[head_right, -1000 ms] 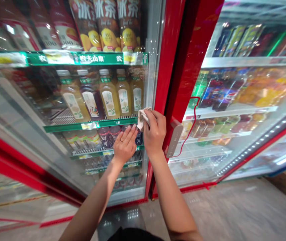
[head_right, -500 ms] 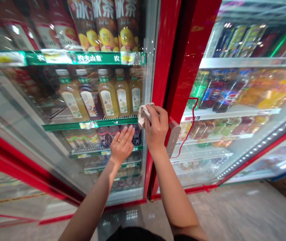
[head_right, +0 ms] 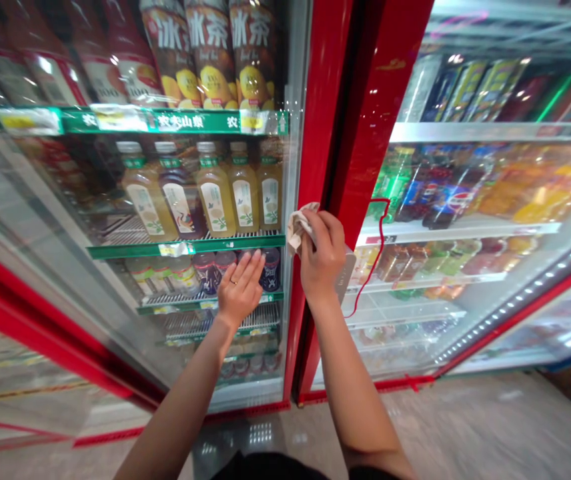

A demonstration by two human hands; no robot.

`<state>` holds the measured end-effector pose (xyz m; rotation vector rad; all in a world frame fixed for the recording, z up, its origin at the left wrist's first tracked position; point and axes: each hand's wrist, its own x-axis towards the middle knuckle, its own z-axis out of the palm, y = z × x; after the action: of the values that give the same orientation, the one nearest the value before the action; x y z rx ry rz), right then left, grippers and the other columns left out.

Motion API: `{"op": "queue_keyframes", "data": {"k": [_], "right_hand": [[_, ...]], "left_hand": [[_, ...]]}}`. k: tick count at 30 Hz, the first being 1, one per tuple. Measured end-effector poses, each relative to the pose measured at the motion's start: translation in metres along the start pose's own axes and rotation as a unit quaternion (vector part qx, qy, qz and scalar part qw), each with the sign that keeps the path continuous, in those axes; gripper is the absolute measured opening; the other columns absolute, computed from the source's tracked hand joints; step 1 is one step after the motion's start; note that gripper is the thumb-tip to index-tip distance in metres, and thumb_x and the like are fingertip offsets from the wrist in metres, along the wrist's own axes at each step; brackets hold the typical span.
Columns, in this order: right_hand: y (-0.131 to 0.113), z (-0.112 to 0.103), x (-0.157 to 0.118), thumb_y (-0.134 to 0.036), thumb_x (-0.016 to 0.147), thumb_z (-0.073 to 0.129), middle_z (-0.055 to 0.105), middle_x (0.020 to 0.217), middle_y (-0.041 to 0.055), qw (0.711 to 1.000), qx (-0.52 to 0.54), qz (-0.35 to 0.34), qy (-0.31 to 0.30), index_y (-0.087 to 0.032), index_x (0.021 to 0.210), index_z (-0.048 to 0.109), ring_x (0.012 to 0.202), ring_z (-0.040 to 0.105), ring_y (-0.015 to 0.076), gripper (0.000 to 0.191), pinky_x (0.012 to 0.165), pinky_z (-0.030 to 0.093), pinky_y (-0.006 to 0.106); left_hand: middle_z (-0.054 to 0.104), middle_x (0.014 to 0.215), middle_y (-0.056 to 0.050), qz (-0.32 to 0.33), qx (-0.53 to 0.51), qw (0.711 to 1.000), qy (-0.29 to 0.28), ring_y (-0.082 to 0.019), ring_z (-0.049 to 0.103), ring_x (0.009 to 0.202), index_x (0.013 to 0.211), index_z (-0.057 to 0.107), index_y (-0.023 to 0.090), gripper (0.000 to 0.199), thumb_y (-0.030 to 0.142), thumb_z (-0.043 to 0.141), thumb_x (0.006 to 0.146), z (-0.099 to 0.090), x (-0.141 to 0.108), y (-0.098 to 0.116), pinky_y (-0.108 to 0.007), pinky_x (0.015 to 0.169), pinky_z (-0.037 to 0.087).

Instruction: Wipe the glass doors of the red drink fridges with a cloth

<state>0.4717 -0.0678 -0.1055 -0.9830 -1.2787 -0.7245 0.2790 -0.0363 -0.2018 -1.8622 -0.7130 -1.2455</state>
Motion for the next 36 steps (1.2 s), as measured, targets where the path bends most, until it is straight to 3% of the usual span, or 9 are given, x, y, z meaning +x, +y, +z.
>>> {"op": "queue_keyframes", "data": {"k": [4,8,12,15,18,23,26,30,36], "right_hand": [[0.007,-0.008,-0.019,-0.019,0.104,0.06,0.074,0.119,0.0065,0.999,0.014,-0.007,-0.03,-0.03,0.126,0.076,0.109,0.073,0.0226,0.029,0.098,0.062,0.043],[0.025,-0.007,-0.015,-0.016,0.098,0.063,0.071,0.118,0.0071,0.999,0.021,0.04,-0.005,-0.028,0.125,0.076,0.111,0.071,0.0234,0.032,0.1,0.061,0.044],[0.03,0.003,0.002,-0.011,0.093,0.057,0.071,0.12,0.0076,0.998,0.033,0.061,0.01,-0.027,0.127,0.074,0.118,0.069,0.0249,0.041,0.108,0.059,0.05],[0.022,0.004,-0.008,-0.012,0.096,0.058,0.071,0.131,0.0088,0.999,0.024,0.039,0.014,-0.029,0.134,0.073,0.124,0.07,0.026,0.043,0.109,0.059,0.051],[0.014,-0.002,-0.036,-0.017,0.099,0.065,0.071,0.136,0.0107,1.0,0.001,0.012,0.009,-0.03,0.141,0.07,0.127,0.07,0.0273,0.044,0.111,0.058,0.054],[0.005,-0.011,-0.068,-0.012,0.104,0.056,0.07,0.146,0.0128,0.999,0.005,-0.035,-0.037,-0.032,0.151,0.064,0.135,0.068,0.0271,0.052,0.113,0.058,0.055],[0.004,-0.01,-0.068,-0.01,0.106,0.049,0.071,0.148,0.0103,0.996,0.033,-0.055,-0.063,-0.034,0.153,0.062,0.144,0.062,0.0257,0.055,0.116,0.057,0.055],[0.004,-0.006,-0.071,-0.015,0.109,0.041,0.066,0.155,0.0088,0.995,0.03,-0.012,-0.091,-0.034,0.155,0.062,0.153,0.055,0.026,0.054,0.124,0.051,0.059],[-0.009,-0.004,-0.112,-0.012,0.109,0.036,0.045,0.175,0.0037,0.989,0.048,0.03,-0.14,-0.041,0.171,0.036,0.167,0.034,0.0259,0.068,0.133,0.038,0.062]], "left_hand": [[0.059,0.161,-0.003,-0.004,0.003,1.0,0.0,-0.011,0.024,0.166,0.173,0.029,0.014,0.073,0.012,0.043,0.101,0.003,-0.003,0.001,-0.031,0.142,0.01],[0.066,0.155,-0.003,-0.015,-0.005,1.0,-0.008,-0.014,0.043,0.16,0.172,0.035,0.018,0.069,0.014,0.042,0.103,0.006,-0.008,0.001,-0.03,0.141,0.011],[0.07,0.152,-0.004,-0.039,-0.038,0.998,-0.033,-0.018,0.061,0.148,0.169,0.041,0.023,0.065,0.017,0.042,0.105,0.008,-0.014,0.001,-0.031,0.136,0.03],[0.069,0.153,-0.006,-0.059,-0.094,0.992,-0.061,-0.023,0.065,0.144,0.169,0.042,0.023,0.063,0.019,0.04,0.107,0.008,-0.017,0.001,-0.034,0.131,0.04],[0.066,0.156,-0.009,-0.064,-0.129,0.987,-0.077,-0.023,0.063,0.147,0.171,0.038,0.022,0.065,0.018,0.042,0.106,0.008,-0.018,0.001,-0.035,0.135,0.032],[0.064,0.158,-0.003,-0.048,-0.066,0.994,-0.072,-0.012,0.047,0.157,0.175,0.027,0.024,0.074,0.017,0.046,0.103,0.007,-0.018,0.001,-0.027,0.139,0.005],[0.061,0.161,0.002,-0.048,-0.039,0.994,-0.089,-0.01,0.041,0.161,0.176,0.021,0.027,0.079,0.017,0.046,0.102,0.005,-0.017,0.0,-0.026,0.14,0.007],[0.062,0.16,0.002,-0.036,0.006,0.996,-0.079,-0.01,0.043,0.16,0.176,0.023,0.025,0.077,0.019,0.047,0.103,0.002,-0.016,0.001,-0.026,0.14,0.007],[0.056,0.165,0.0,-0.041,-0.002,0.995,-0.091,-0.013,0.043,0.16,0.176,0.023,0.025,0.079,0.018,0.051,0.102,0.004,-0.017,0.001,-0.027,0.141,0.001]]}}
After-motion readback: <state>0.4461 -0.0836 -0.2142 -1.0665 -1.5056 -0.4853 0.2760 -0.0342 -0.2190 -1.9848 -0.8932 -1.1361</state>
